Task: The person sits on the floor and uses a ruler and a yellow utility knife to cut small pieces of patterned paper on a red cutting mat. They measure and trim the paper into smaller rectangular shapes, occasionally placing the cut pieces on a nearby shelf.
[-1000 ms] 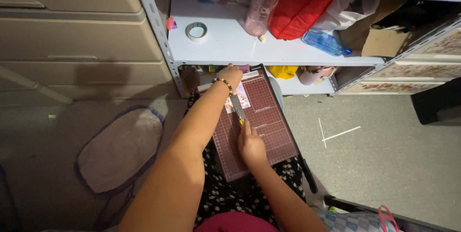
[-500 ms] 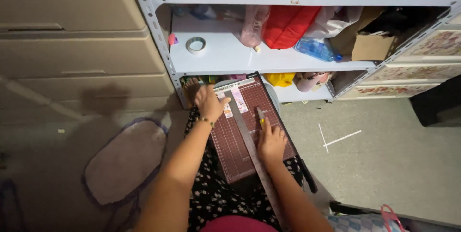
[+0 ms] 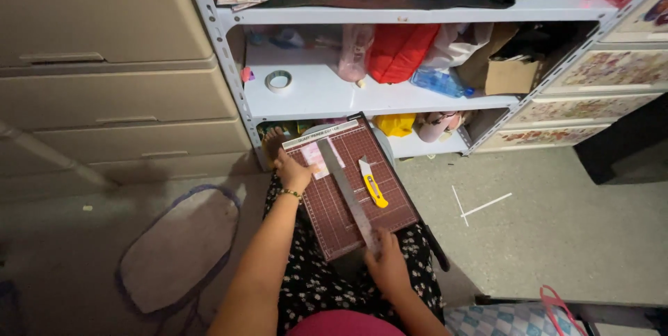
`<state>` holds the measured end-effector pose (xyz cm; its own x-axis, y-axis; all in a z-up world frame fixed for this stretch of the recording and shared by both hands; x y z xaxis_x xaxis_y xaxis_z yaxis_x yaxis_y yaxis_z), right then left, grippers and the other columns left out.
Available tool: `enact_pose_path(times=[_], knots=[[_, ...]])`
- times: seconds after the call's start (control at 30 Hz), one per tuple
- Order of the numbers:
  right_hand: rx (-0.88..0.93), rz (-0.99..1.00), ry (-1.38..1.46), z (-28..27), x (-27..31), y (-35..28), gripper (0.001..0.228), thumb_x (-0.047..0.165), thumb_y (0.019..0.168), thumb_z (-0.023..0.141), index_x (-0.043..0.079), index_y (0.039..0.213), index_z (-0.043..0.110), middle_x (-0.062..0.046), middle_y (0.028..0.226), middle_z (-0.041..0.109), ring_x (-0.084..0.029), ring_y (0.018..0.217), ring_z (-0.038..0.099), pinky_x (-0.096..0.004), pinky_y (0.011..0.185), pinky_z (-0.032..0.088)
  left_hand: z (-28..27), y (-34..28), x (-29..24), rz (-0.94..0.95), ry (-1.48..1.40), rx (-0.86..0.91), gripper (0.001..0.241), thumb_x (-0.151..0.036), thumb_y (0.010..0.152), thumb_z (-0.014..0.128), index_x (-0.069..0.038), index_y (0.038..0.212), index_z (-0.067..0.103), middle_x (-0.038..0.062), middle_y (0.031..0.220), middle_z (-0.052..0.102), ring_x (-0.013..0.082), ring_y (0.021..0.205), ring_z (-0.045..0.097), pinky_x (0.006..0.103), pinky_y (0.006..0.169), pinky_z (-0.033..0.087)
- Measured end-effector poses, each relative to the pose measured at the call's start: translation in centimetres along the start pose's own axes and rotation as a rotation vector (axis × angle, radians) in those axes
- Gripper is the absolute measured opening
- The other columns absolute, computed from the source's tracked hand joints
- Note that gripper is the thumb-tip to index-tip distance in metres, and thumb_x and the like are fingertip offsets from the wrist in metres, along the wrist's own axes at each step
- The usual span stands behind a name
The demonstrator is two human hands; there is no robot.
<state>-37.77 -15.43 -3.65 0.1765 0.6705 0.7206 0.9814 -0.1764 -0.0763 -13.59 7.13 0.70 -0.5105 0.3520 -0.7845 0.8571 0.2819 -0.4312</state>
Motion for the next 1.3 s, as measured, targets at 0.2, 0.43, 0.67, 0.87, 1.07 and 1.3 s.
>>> enact_pose_path(times=[0.2,0.43,0.67,0.87,1.07,1.3], knots=[[-0.107,-0.087,0.055,-1.3,1.3,2.7,0.057,0.019,0.091,0.069,0.010,0.144,0.050,-0.015,0.136,0.053,-0.036,0.123,0.061,-0.046,0.106,0.049,-0.9,3.5,7.2,0.148,-0.132,-0.071,0.066,-0.004,0.073,0.085,-0.004,0.129,0.049,0.015,0.120,0.071,0.0328,0.107,0.070,0.0448,0.082,0.057],[-0.061,0.005,-0.121,1.2,1.9,4.6,0.045,0.020,0.093,0.069,0.016,0.133,0.049,-0.016,0.122,0.052,-0.045,0.107,0.070,-0.052,0.087,0.064,-4.9,-1.7,6.3,0.419,-0.454,-0.039,0.072,0.011,0.077,0.070,0.008,0.146,0.047,0.035,0.115,0.068,0.0393,0.099,0.070,0.0425,0.078,0.060],[-0.231,-0.118,0.226,-1.5,4.9,5.2,0.036,0.029,0.091,0.075,0.011,0.122,0.072,-0.016,0.102,0.069,-0.035,0.091,0.069,-0.050,0.078,0.059,-7.0,-14.5,-0.5,0.720,-0.547,0.260,0.059,0.012,0.083,0.064,0.001,0.140,0.053,0.024,0.114,0.072,0.0255,0.105,0.068,0.0382,0.088,0.058],[0.067,-0.073,1.333,-8.4,15.2,2.1,0.027,0.002,0.097,0.064,-0.005,0.123,0.066,-0.009,0.083,0.064,-0.018,0.078,0.067,-0.032,0.078,0.056,-6.9,-20.9,-2.7,0.840,-0.562,0.420,0.062,0.013,0.082,0.061,0.000,0.142,0.052,0.022,0.124,0.071,0.0266,0.120,0.064,0.0408,0.102,0.051],[0.116,-0.121,1.359,-10.3,17.8,0.2,0.027,-0.008,0.090,0.065,-0.006,0.117,0.064,-0.014,0.085,0.069,-0.022,0.073,0.072,-0.037,0.069,0.059,-7.0,-23.0,-3.1,0.840,-0.553,0.478,0.064,0.013,0.081,0.060,-0.001,0.144,0.051,0.021,0.124,0.071,0.0243,0.121,0.063,0.0389,0.103,0.050],[0.093,-0.079,1.372,-9.5,17.1,0.5,0.024,-0.007,0.091,0.064,-0.003,0.114,0.066,-0.009,0.081,0.067,-0.019,0.068,0.071,-0.031,0.063,0.056,-7.4,-24.6,-3.6,0.781,-0.544,0.504,0.064,0.011,0.081,0.059,0.001,0.143,0.051,0.020,0.120,0.072,0.0225,0.115,0.064,0.0381,0.099,0.053]])
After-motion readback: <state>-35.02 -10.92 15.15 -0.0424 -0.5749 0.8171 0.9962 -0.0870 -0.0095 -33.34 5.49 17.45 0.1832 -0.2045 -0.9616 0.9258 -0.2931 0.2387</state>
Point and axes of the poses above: each hand's wrist, its own y-axis towards the middle knuckle, its own z-axis out of the palm, x = y × z, the point moved 2 cm from there along y, towards the middle knuckle
